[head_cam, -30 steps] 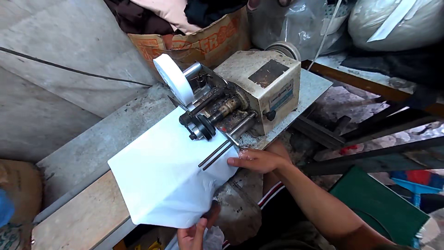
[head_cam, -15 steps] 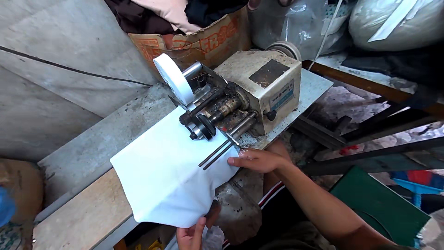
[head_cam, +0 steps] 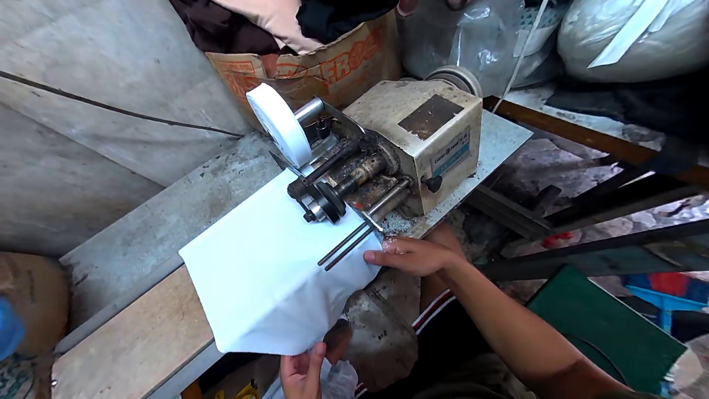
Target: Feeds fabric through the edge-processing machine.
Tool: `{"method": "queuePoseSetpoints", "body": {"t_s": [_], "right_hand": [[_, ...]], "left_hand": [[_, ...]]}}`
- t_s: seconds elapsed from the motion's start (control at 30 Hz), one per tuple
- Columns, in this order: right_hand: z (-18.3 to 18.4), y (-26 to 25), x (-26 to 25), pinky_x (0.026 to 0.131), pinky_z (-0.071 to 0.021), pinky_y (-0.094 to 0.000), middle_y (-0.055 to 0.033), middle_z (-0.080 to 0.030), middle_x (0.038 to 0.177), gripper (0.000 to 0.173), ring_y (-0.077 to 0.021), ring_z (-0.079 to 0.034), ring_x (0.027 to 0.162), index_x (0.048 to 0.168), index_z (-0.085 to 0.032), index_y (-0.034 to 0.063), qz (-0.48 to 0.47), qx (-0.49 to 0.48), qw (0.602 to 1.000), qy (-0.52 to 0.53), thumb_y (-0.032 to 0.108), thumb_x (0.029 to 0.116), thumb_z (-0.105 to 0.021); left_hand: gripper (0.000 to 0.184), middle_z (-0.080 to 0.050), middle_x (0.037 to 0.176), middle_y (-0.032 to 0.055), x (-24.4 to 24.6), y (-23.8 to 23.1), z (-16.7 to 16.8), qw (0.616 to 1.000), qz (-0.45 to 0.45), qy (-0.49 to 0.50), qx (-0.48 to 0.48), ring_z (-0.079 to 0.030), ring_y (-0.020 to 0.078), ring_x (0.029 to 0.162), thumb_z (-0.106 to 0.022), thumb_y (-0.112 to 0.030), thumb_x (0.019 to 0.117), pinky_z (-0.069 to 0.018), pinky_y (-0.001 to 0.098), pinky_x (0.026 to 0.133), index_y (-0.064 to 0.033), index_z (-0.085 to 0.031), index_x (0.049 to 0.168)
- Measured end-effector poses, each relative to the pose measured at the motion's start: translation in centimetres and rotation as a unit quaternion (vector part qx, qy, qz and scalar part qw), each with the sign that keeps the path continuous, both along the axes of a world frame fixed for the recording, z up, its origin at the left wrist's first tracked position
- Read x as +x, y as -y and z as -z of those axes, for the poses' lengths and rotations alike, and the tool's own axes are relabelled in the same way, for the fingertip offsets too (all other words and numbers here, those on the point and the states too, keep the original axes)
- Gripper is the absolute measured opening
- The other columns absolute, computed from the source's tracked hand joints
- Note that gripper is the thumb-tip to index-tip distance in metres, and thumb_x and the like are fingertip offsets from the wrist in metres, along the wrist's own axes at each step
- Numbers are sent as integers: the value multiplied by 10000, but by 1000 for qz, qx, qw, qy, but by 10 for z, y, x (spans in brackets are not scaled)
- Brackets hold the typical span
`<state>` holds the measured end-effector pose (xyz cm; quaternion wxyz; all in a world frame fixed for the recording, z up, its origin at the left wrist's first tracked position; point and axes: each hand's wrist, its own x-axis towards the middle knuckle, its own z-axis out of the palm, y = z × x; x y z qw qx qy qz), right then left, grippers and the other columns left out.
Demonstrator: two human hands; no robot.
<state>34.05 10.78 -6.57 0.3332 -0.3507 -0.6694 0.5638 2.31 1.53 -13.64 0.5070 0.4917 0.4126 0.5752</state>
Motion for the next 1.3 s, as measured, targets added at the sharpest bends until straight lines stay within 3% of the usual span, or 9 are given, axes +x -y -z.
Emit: {"method": "queuePoseSetpoints", "body": {"t_s": [0.33, 0.63, 0.73, 0.83, 0.97, 1.07, 1.2, 1.3], "right_hand": [[3, 0, 0, 827, -513, -204, 53, -667, 894, 410, 53, -615, 885, 976, -664, 58, 4, 2, 1000, 15, 367, 1103, -427], [1, 0, 0, 838, -525, -190, 59, -684, 925, 389, 66, -624, 902, 1034, -671, 46, -2, 3, 1000, 1, 333, 1109, -420], [1, 0, 0, 831, -531, -195, 60, -683, 919, 390, 60, -628, 894, 1030, -670, 51, -2, -1, 1000, 5, 339, 1109, -419], [1, 0, 0, 842, -524, -199, 55, -681, 920, 395, 58, -625, 902, 1018, -668, 51, 0, 1, 1000, 10, 342, 1109, -418], [2, 0, 0, 867, -524, -217, 48, -688, 945, 396, 48, -627, 930, 1040, -675, 50, 1, 0, 1000, 6, 345, 1108, -420], [2, -1, 0, 856, -527, -205, 52, -687, 936, 388, 55, -629, 917, 1040, -671, 50, -4, 6, 1000, 2, 335, 1110, -417], [3, -1, 0, 848, -530, -200, 56, -689, 927, 390, 57, -631, 909, 1029, -676, 53, -7, 7, 1000, -1, 333, 1110, -416], [3, -1, 0, 842, -525, -198, 57, -682, 926, 396, 58, -624, 907, 1028, -671, 52, -10, 4, 1000, 0, 338, 1111, -411]], "left_hand": [[344, -762, 1095, -76, 3, 3, -5, 1000, -1, 3, -10, -712, 56, 1031, -818, -247, 861, -584, 263, 939, -237, -685, 1178], [393, -730, 1158, -81, 1, -2, 0, 999, -18, 8, 30, -684, 52, 1087, -782, -252, 903, -564, 258, 967, -230, -604, 1252], [329, -759, 1107, -80, 5, 0, -7, 1000, -3, 17, 16, -708, 46, 1034, -795, -224, 885, -580, 252, 942, -242, -680, 1192], [378, -740, 1143, -77, 2, -3, -4, 1000, -14, 11, 23, -697, 60, 1069, -784, -230, 898, -575, 265, 959, -224, -615, 1237], [325, -761, 1098, -86, 6, 0, -7, 1000, -10, 6, 6, -709, 44, 1033, -803, -244, 877, -583, 252, 935, -250, -685, 1180], [377, -738, 1148, -80, 1, -3, -3, 1000, -17, 5, 16, -689, 54, 1081, -791, -247, 893, -563, 259, 975, -226, -623, 1229], [332, -760, 1102, -78, 4, 0, -6, 1000, -7, 11, 6, -709, 50, 1035, -806, -244, 876, -580, 258, 942, -239, -681, 1183], [378, -741, 1135, -69, 0, -5, -4, 1000, -13, 7, 20, -700, 66, 1056, -788, -241, 896, -576, 267, 954, -217, -619, 1234]]}}
